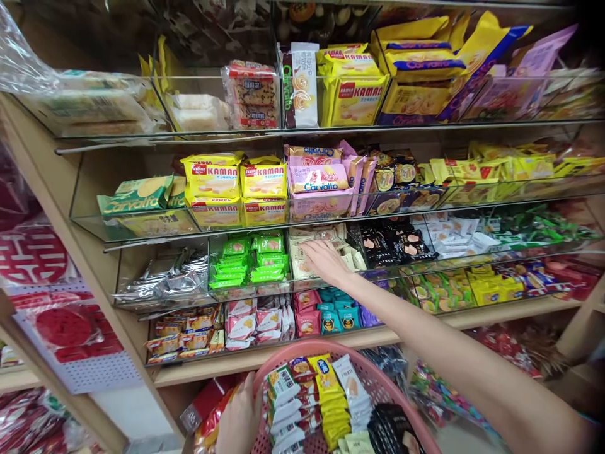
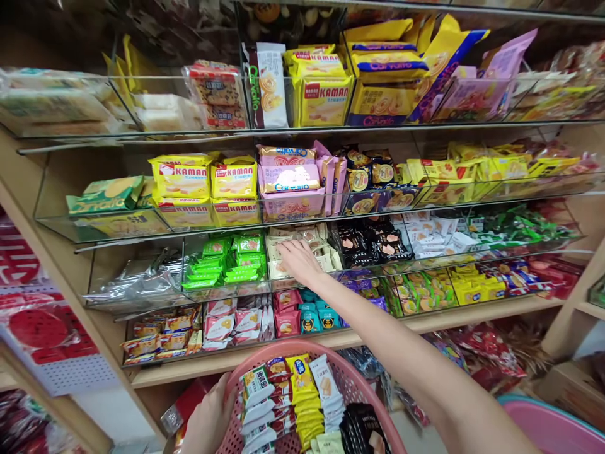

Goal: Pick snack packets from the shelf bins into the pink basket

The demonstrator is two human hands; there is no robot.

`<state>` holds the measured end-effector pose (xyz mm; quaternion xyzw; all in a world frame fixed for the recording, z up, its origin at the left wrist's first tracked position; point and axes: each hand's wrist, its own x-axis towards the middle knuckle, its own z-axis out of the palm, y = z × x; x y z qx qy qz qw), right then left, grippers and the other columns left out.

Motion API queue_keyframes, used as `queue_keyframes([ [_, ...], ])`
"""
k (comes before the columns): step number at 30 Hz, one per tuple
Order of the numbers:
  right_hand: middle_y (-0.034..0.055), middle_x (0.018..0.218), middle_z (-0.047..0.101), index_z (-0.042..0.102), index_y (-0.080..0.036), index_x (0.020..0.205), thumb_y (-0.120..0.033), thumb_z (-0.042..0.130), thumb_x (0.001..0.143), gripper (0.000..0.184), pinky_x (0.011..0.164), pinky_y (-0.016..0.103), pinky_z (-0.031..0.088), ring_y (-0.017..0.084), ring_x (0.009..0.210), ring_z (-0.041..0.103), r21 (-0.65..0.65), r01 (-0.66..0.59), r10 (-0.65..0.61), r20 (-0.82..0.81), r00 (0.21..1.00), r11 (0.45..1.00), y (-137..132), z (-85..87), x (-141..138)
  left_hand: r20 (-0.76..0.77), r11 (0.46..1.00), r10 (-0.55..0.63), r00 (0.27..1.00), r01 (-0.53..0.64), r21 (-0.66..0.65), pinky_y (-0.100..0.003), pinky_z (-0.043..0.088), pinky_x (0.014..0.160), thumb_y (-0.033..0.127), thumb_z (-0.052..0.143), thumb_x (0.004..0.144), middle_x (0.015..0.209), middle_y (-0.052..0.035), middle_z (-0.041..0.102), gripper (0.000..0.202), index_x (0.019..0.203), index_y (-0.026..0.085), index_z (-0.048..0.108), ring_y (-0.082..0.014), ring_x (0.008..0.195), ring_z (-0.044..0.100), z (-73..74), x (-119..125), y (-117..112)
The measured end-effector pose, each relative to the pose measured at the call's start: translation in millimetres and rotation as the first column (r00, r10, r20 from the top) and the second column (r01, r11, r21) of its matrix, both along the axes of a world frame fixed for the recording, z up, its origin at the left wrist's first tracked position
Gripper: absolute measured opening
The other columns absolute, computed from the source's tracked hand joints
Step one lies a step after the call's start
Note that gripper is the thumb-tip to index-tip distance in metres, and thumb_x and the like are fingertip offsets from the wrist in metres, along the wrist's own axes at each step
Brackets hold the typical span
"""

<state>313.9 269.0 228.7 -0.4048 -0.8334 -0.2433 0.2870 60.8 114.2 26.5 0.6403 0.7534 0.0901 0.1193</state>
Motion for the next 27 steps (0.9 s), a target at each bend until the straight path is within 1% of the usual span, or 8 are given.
queue_keyframes([
  [4,0.0116,0.115,0.062,0.049,-0.014,0.125,-0.011,0.042,0.088,0.038,0.091,0.037,0.033,0.024,0.103,0.053,-0.045,0.071,-0.070,0.035,0.997,0.996,-4.7,7.6,-4.9,-0.002,1.000,0.010,1.000,-0.010,-0.004,-0.035,0.047,0.086,0.034,0.022,0.092,0.129,-0.0139,0.060,0.052,0.137,0.014,0.039,-0.0261,0.112,0.061,1.3,0.9,-0.5],
  [6,0.0118,0.113,0.062,0.050,-0.015,0.124,-0.010,0.042,0.088,0.037,0.088,0.037,0.033,0.024,0.100,0.054,-0.056,0.084,-0.081,0.041,0.996,0.995,-4.8,11.2,-7.0,0.003,1.000,0.015,1.000,-0.015,-0.010,-0.034,0.047,0.088,0.034,0.022,0.092,0.130,-0.0133,0.060,0.052,0.137,0.014,0.039,-0.0255,0.113,0.060,1.9,1.2,-0.8],
  [9,0.0125,0.111,0.062,0.053,-0.015,0.119,-0.011,0.043,0.088,0.033,0.085,0.038,0.033,0.025,0.100,0.053,-0.066,0.087,-0.084,0.038,0.996,0.994,-0.2,15.2,-6.2,0.016,1.000,0.016,1.000,-0.016,-0.003,-0.033,0.046,0.090,0.035,0.022,0.092,0.131,-0.0131,0.059,0.052,0.136,0.014,0.040,-0.0242,0.116,0.059,1.9,1.0,-0.9],
  [14,0.0104,0.110,0.065,0.055,-0.017,0.118,-0.018,0.047,0.090,0.029,0.085,0.039,0.032,0.025,0.100,0.052,-0.097,0.050,-0.045,0.052,0.998,0.994,9.4,18.8,2.3,-0.001,1.000,0.008,1.000,-0.008,0.006,-0.034,0.047,0.089,0.035,0.021,0.092,0.132,-0.0138,0.058,0.052,0.136,0.013,0.040,-0.0249,0.115,0.059,1.8,0.7,-1.1],
  [18,0.0102,0.112,0.064,0.053,-0.017,0.120,-0.019,0.047,0.090,0.031,0.086,0.038,0.032,0.025,0.102,0.050,-0.099,0.010,-0.004,0.057,0.998,0.995,6.3,23.0,7.6,-0.010,1.000,0.007,1.000,-0.007,0.004,-0.033,0.047,0.086,0.034,0.022,0.092,0.127,-0.0145,0.061,0.051,0.135,0.014,0.041,-0.0250,0.113,0.061,4.2,1.8,-2.2],
  [23,0.0111,0.106,0.064,0.050,-0.013,0.126,-0.022,0.047,0.092,0.036,0.088,0.039,0.036,0.025,0.099,0.051,-0.023,-0.034,0.033,-0.046,0.998,0.999,-12.7,30.3,18.5,-0.019,1.000,0.003,1.000,-0.003,0.010,-0.035,0.049,0.082,0.035,0.021,0.093,0.125,-0.0147,0.062,0.051,0.135,0.015,0.041,-0.0264,0.106,0.064,5.7,1.6,-3.5],
  [25,0.0113,0.107,0.064,0.049,-0.014,0.128,-0.026,0.046,0.093,0.038,0.089,0.040,0.039,0.025,0.100,0.052,0.031,-0.060,0.064,-0.128,0.990,0.998,-30.8,28.8,26.3,-0.019,1.000,-0.007,1.000,0.008,0.023,-0.036,0.049,0.083,0.035,0.021,0.093,0.125,-0.0153,0.062,0.051,0.135,0.014,0.041,-0.0272,0.107,0.064,5.8,1.6,-3.8],
  [27,0.0110,0.110,0.063,0.049,-0.016,0.129,-0.029,0.044,0.094,0.038,0.090,0.041,0.041,0.025,0.103,0.053,0.064,-0.104,0.117,-0.263,0.958,0.993,-58.2,19.8,34.8,-0.006,1.000,-0.010,1.000,0.010,0.025,-0.037,0.048,0.084,0.036,0.021,0.093,0.124,-0.0160,0.062,0.052,0.135,0.014,0.040,-0.0277,0.109,0.063,6.7,2.1,-3.9],
])
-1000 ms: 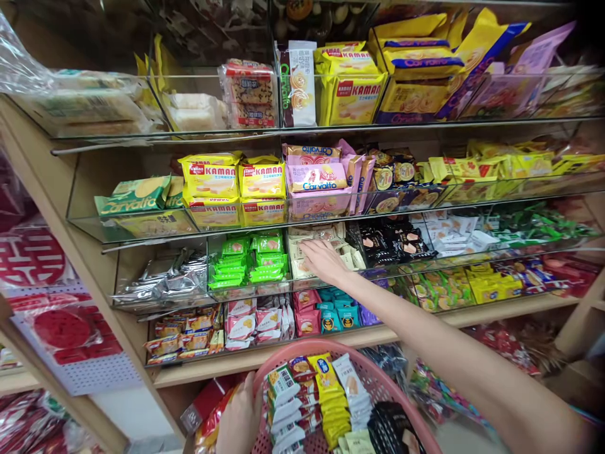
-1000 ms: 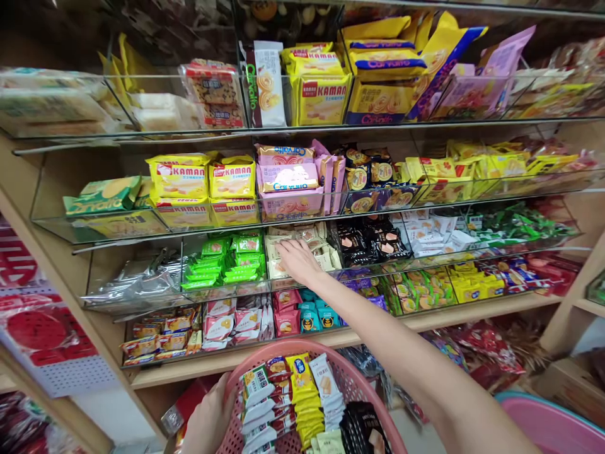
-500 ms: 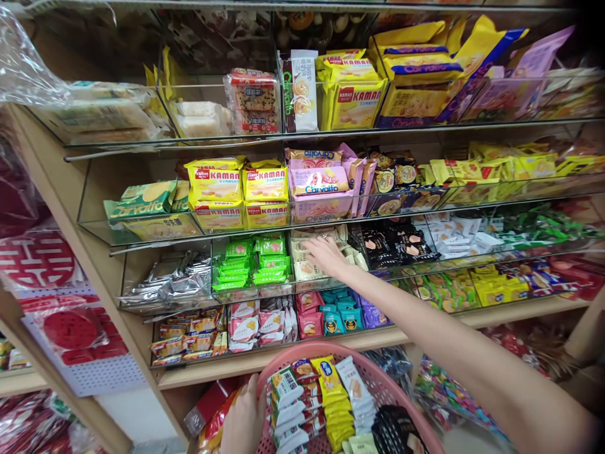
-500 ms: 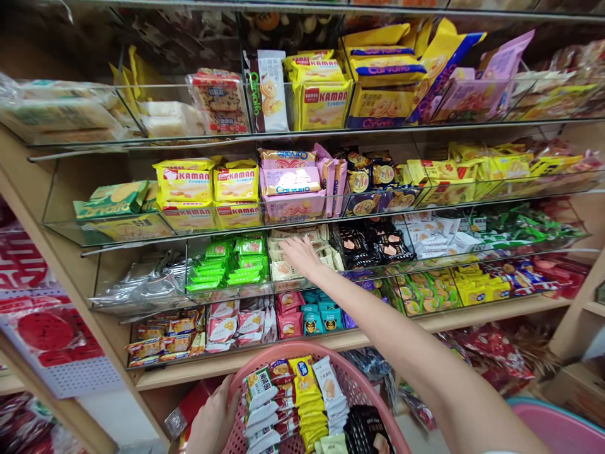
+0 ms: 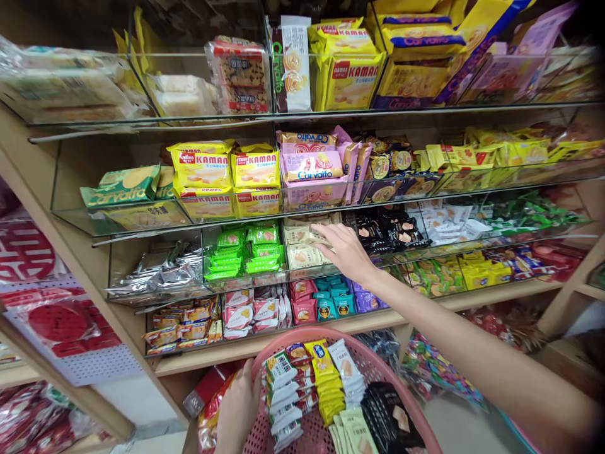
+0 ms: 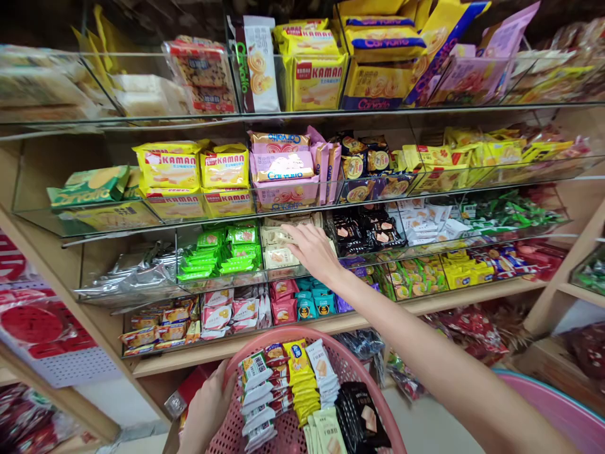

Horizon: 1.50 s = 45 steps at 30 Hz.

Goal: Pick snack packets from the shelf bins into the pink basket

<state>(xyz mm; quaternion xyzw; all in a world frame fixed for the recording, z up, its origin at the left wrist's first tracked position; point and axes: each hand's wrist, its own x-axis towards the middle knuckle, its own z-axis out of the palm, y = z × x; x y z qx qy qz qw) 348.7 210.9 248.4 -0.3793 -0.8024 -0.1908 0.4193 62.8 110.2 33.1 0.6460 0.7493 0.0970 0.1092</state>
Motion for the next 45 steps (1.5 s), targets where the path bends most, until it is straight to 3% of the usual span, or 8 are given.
queue_keyframes([
  [5,0.0078,0.115,0.063,0.047,-0.026,0.130,-0.035,0.050,0.091,0.040,0.089,0.039,0.049,0.022,0.102,0.060,-0.262,-0.097,-0.027,-0.435,0.900,0.960,-89.6,-71.0,12.8,0.016,1.000,0.005,1.000,-0.005,-0.006,-0.037,0.047,0.087,0.037,0.022,0.093,0.124,-0.0177,0.063,0.052,0.135,0.013,0.040,-0.0273,0.115,0.059,4.7,2.5,0.0],
  [9,0.0070,0.104,0.067,0.048,-0.026,0.126,-0.041,0.052,0.087,0.041,0.076,0.034,0.055,0.020,0.089,0.065,-0.581,-0.200,-0.251,-0.602,0.758,0.789,-143.5,-158.0,11.6,0.009,1.000,0.003,1.000,-0.003,-0.011,-0.036,0.048,0.084,0.040,0.022,0.093,0.126,-0.0173,0.061,0.052,0.135,0.015,0.041,-0.0275,0.112,0.061,7.5,4.0,-0.1],
  [13,0.0065,0.093,0.069,0.049,-0.022,0.124,-0.041,0.048,0.086,0.043,0.073,0.035,0.056,0.022,0.082,0.066,-0.751,-0.224,-0.425,-0.563,0.709,0.621,-172.0,-220.9,8.4,-0.003,1.000,0.005,1.000,-0.005,-0.022,-0.035,0.047,0.082,0.040,0.023,0.093,0.123,-0.0178,0.063,0.052,0.134,0.015,0.041,-0.0276,0.111,0.061,8.3,5.5,0.0],
  [17,0.0068,0.098,0.070,0.056,-0.026,0.120,-0.037,0.047,0.082,0.040,0.079,0.038,0.054,0.025,0.090,0.066,-0.823,-0.060,-0.487,-0.391,0.781,0.565,-185.7,-250.8,4.1,-0.008,1.000,-0.005,1.000,0.005,0.005,-0.035,0.048,0.080,0.041,0.023,0.093,0.120,-0.0177,0.065,0.051,0.133,0.016,0.043,-0.0277,0.107,0.064,7.4,5.7,-0.2],
  [23,0.0121,0.116,0.066,0.044,-0.019,0.135,-0.028,0.040,0.083,0.054,0.092,0.036,0.050,0.024,0.110,0.061,-0.870,-0.031,-0.441,-0.281,0.852,0.493,-189.7,-273.8,-8.6,-0.003,1.000,0.006,1.000,-0.006,0.004,-0.037,0.049,0.081,0.041,0.025,0.093,0.121,-0.0181,0.064,0.051,0.134,0.015,0.042,-0.0286,0.110,0.062,7.7,5.7,-0.9],
  [29,0.0133,0.133,0.055,0.037,-0.018,0.140,-0.023,0.035,0.086,0.055,0.099,0.034,0.045,0.021,0.121,0.055,-0.894,0.053,-0.419,-0.155,0.895,0.445,-189.2,-276.1,-14.3,0.002,1.000,0.003,1.000,-0.003,0.013,-0.035,0.048,0.083,0.041,0.023,0.093,0.120,-0.0174,0.065,0.052,0.133,0.016,0.043,-0.0267,0.111,0.062,8.9,5.3,-1.9],
  [39,0.0213,0.122,0.060,0.045,-0.017,0.137,-0.007,0.032,0.087,0.053,0.072,0.032,0.053,0.026,0.091,0.069,-0.867,0.435,-0.371,0.331,0.867,0.244,-190.9,-251.2,-22.4,0.004,1.000,-0.011,1.000,0.011,0.029,-0.038,0.048,0.084,0.043,0.022,0.093,0.121,-0.0173,0.064,0.053,0.134,0.016,0.042,-0.0296,0.111,0.061,4.4,3.8,-1.1],
  [45,0.0221,0.118,0.062,0.045,-0.014,0.137,-0.002,0.028,0.087,0.054,0.067,0.030,0.052,0.026,0.087,0.070,-0.828,0.509,-0.302,0.436,0.848,0.234,-190.0,-239.7,-25.5,-0.019,1.000,-0.009,1.000,0.009,0.030,-0.036,0.048,0.081,0.045,0.021,0.093,0.123,-0.0167,0.064,0.054,0.134,0.017,0.043,-0.0280,0.109,0.063,3.6,2.3,-0.7],
])
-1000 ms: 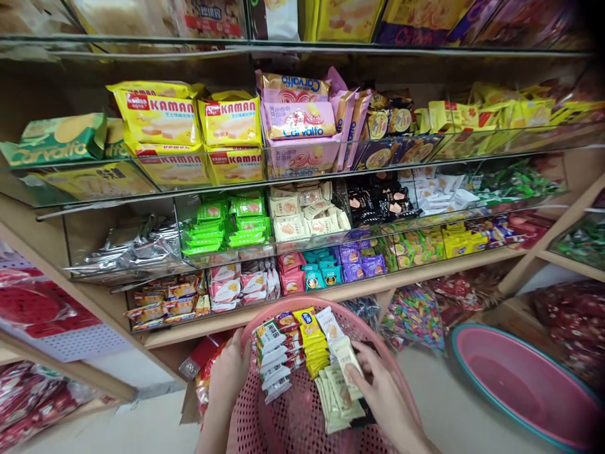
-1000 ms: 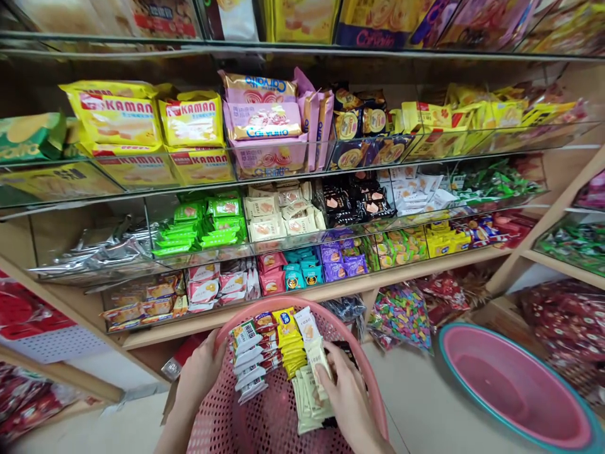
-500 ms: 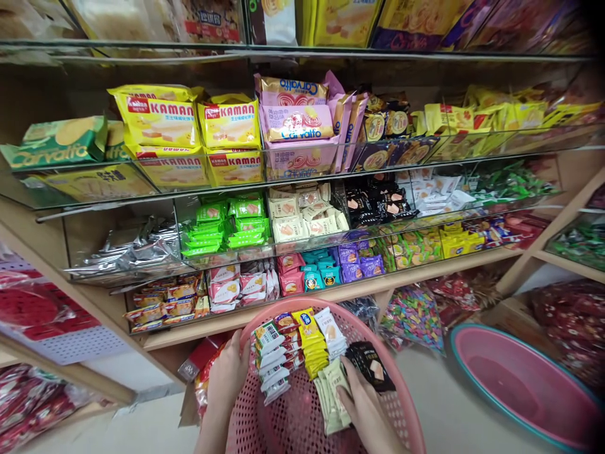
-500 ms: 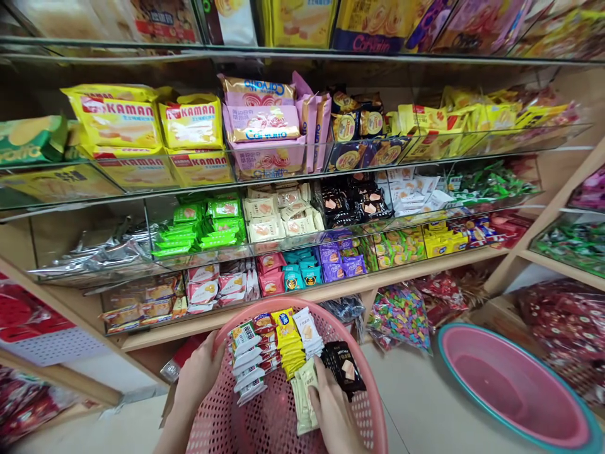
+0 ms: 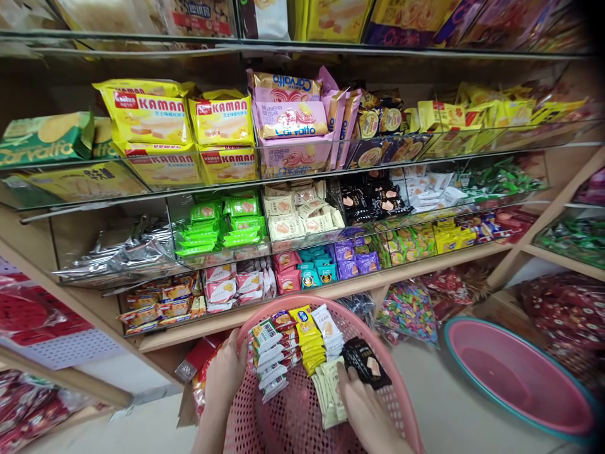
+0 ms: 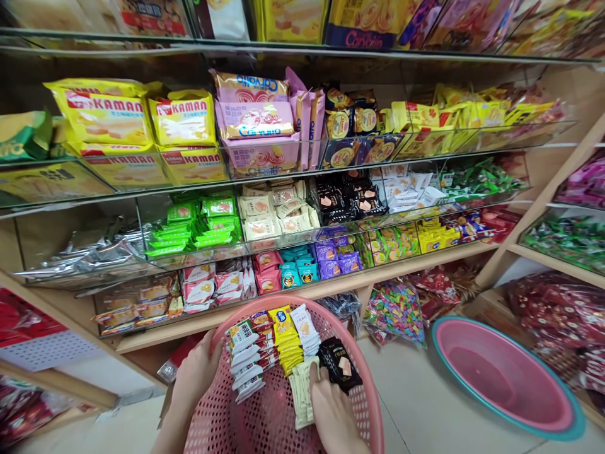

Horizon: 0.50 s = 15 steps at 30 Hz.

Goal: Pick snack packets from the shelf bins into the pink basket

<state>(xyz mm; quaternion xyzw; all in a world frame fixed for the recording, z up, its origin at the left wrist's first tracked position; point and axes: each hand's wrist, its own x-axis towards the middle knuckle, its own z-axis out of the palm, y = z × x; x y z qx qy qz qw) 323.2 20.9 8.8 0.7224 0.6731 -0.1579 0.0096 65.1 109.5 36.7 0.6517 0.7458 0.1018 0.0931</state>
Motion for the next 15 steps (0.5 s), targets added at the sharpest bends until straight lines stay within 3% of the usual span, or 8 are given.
queue_keyframes([
  [7,0.0202,0.119,0.062,0.046,-0.012,0.136,-0.015,0.030,0.092,0.046,0.066,0.033,0.054,0.026,0.082,0.070,0.090,-0.052,0.047,0.049,0.998,0.995,-5.4,1.0,-2.3,-0.017,1.000,0.002,1.000,-0.002,-0.004,-0.037,0.048,0.078,0.044,0.022,0.093,0.119,-0.0169,0.065,0.053,0.134,0.017,0.043,-0.0292,0.103,0.065,0.9,1.0,0.6],
  [11,0.0158,0.127,0.061,0.050,-0.018,0.133,-0.019,0.046,0.086,0.047,0.077,0.036,0.056,0.029,0.101,0.065,0.202,-0.170,0.150,0.107,0.983,0.965,-13.7,-2.7,-4.2,-0.035,1.000,-0.002,0.999,0.001,-0.013,-0.038,0.048,0.074,0.043,0.023,0.093,0.116,-0.0158,0.067,0.052,0.134,0.019,0.042,-0.0304,0.098,0.067,2.5,2.1,0.8],
  [13,0.0134,0.131,0.058,0.048,-0.020,0.134,-0.022,0.058,0.081,0.054,0.091,0.043,0.052,0.031,0.115,0.057,0.309,-0.376,0.359,0.113,0.927,0.874,-14.9,-13.9,-2.6,-0.046,1.000,-0.003,0.999,0.003,-0.010,-0.037,0.048,0.072,0.043,0.023,0.093,0.115,-0.0160,0.067,0.052,0.134,0.019,0.042,-0.0302,0.097,0.067,3.1,2.2,0.5],
  [15,0.0114,0.135,0.056,0.047,-0.022,0.132,-0.023,0.061,0.081,0.053,0.099,0.048,0.046,0.030,0.123,0.051,0.407,-0.578,0.564,0.169,0.808,0.707,-13.4,-28.3,0.5,-0.051,1.000,-0.003,0.999,0.003,-0.005,-0.037,0.048,0.072,0.043,0.023,0.093,0.115,-0.0160,0.067,0.052,0.133,0.019,0.043,-0.0301,0.096,0.067,3.3,2.2,0.2],
])
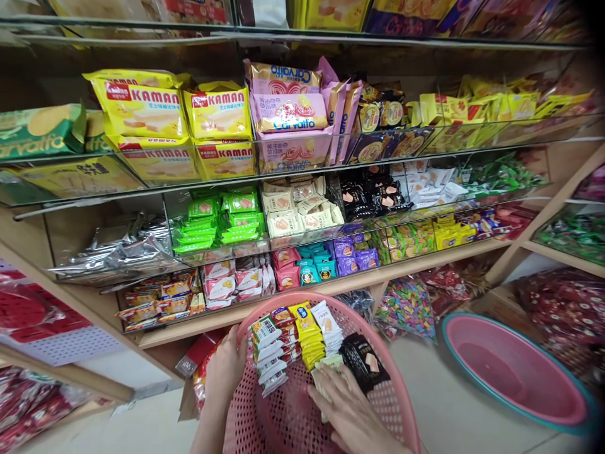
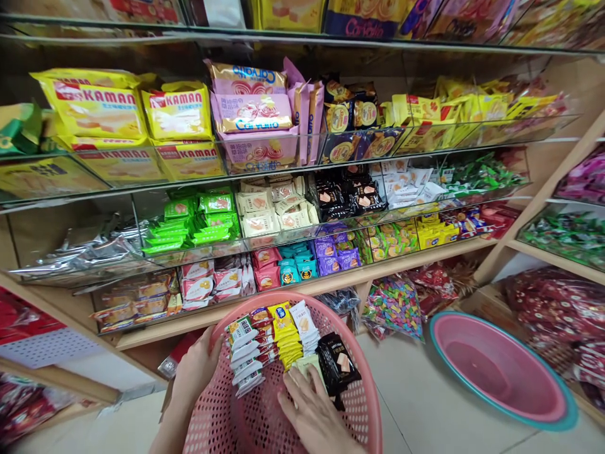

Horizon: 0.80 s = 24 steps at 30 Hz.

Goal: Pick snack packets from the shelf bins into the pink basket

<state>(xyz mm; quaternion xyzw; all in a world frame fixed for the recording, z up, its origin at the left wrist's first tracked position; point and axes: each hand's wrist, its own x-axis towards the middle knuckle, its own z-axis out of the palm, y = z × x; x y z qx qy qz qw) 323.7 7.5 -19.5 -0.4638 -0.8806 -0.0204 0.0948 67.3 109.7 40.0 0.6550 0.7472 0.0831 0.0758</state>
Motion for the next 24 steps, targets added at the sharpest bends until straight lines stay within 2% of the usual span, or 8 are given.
queue_keyframes([
  [2,0.0085,0.133,0.058,0.053,-0.022,0.125,-0.021,0.054,0.087,0.038,0.101,0.047,0.044,0.026,0.125,0.050,0.098,-0.139,0.137,0.028,0.990,0.985,3.3,-13.3,3.7,0.001,1.000,0.004,1.000,-0.004,0.001,-0.037,0.049,0.072,0.044,0.023,0.093,0.116,-0.0159,0.067,0.052,0.133,0.019,0.043,-0.0299,0.097,0.067,-0.6,-0.1,-0.3],
  [5,0.0055,0.124,0.065,0.060,-0.020,0.112,-0.019,0.049,0.091,0.023,0.105,0.043,0.040,0.021,0.123,0.053,0.139,-0.142,0.140,0.028,0.990,0.980,9.1,-25.5,8.9,0.009,1.000,0.007,1.000,-0.007,0.007,-0.035,0.049,0.074,0.043,0.024,0.093,0.117,-0.0158,0.067,0.051,0.134,0.018,0.043,-0.0282,0.101,0.066,-2.2,-0.4,-0.2],
  [12,0.0038,0.116,0.069,0.061,-0.020,0.110,-0.018,0.049,0.091,0.023,0.117,0.040,0.020,0.016,0.120,0.054,0.172,-0.080,0.092,-0.065,0.994,0.982,20.1,-35.4,14.6,0.013,1.000,0.008,1.000,-0.008,0.000,-0.035,0.049,0.075,0.043,0.024,0.093,0.117,-0.0160,0.067,0.052,0.135,0.018,0.042,-0.0280,0.103,0.066,-2.0,0.2,1.0],
  [16,0.0035,0.113,0.069,0.064,-0.021,0.102,-0.024,0.050,0.091,0.018,0.118,0.044,0.012,0.018,0.122,0.053,0.139,-0.110,0.117,-0.047,0.992,0.984,21.0,-42.0,9.3,0.023,1.000,0.005,1.000,-0.005,-0.003,-0.036,0.048,0.076,0.044,0.023,0.093,0.119,-0.0160,0.066,0.052,0.134,0.018,0.042,-0.0295,0.102,0.066,-1.9,0.1,-0.5],
  [20,0.0016,0.104,0.071,0.067,-0.022,0.085,-0.023,0.053,0.090,0.015,0.118,0.045,0.002,0.018,0.125,0.050,0.110,-0.171,0.178,-0.062,0.982,0.979,17.9,-49.8,7.6,0.024,1.000,0.016,1.000,-0.015,-0.004,-0.036,0.049,0.078,0.043,0.024,0.093,0.121,-0.0158,0.065,0.052,0.134,0.018,0.042,-0.0291,0.106,0.064,-2.6,-0.2,-1.2],
  [24,0.0010,0.108,0.070,0.068,-0.024,0.081,-0.023,0.053,0.089,0.017,0.117,0.044,-0.008,0.018,0.126,0.048,0.085,-0.197,0.204,-0.088,0.975,0.977,16.2,-53.5,14.3,0.038,1.000,0.017,0.999,-0.017,-0.008,-0.038,0.049,0.079,0.042,0.025,0.093,0.120,-0.0155,0.065,0.050,0.133,0.018,0.043,-0.0292,0.107,0.064,-1.3,0.6,0.0],
])
